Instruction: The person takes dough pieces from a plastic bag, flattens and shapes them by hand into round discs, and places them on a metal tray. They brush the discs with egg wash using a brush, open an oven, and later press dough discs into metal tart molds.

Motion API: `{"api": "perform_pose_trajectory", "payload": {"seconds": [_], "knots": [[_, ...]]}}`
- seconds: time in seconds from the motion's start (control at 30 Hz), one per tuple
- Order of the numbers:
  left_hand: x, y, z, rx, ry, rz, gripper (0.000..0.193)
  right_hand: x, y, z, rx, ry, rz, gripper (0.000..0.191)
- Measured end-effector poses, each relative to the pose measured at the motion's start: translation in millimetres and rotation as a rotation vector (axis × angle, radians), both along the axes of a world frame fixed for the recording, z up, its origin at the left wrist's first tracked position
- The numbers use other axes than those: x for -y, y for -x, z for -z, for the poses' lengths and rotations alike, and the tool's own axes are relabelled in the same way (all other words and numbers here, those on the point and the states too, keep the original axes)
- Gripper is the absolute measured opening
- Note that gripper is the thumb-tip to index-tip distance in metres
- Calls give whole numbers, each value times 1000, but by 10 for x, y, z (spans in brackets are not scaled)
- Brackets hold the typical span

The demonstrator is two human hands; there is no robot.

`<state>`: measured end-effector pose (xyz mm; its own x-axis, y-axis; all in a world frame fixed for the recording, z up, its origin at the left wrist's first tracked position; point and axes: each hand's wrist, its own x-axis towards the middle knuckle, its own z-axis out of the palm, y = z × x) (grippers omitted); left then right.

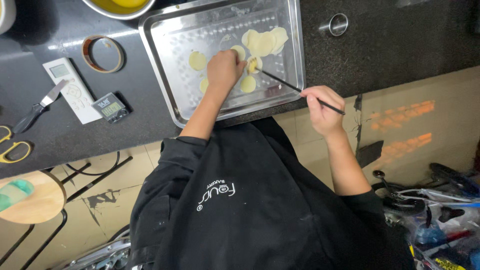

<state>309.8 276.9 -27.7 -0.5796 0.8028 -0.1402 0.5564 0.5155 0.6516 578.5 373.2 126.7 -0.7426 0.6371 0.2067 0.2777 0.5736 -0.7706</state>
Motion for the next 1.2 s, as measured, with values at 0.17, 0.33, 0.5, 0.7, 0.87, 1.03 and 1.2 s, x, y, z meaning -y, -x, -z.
{"api": "perform_pose_trajectory", "payload": {"seconds": [0.17, 0.33, 0.5, 0.7, 0.87, 1.03, 1.2], "knots": [[-28, 21, -5, -2, 33, 17, 24, -11, 46, 10, -42, 1, 75, 14], [-9, 43, -79, 41, 55, 36, 21, -40, -2, 59, 18, -42, 1, 18], [-156, 124, -119, 5, -152, 22, 14, -233, -248, -17, -310, 99, 272, 28], [-595, 37, -66, -161, -140, 319, 17, -387, -213, -114, -305, -99, 299, 32], [-573, 145, 37, -225, -233, 351, 9, -320, -201, -91, -254, -140, 318, 31], [-596, 14, 142, 300, -175, 291, 6, -282, -378, -50, -303, -6, 339, 28], [-578, -234, 167, 139, 3, 339, 8, -160, -415, -87, -108, -136, 127, 19]]}}
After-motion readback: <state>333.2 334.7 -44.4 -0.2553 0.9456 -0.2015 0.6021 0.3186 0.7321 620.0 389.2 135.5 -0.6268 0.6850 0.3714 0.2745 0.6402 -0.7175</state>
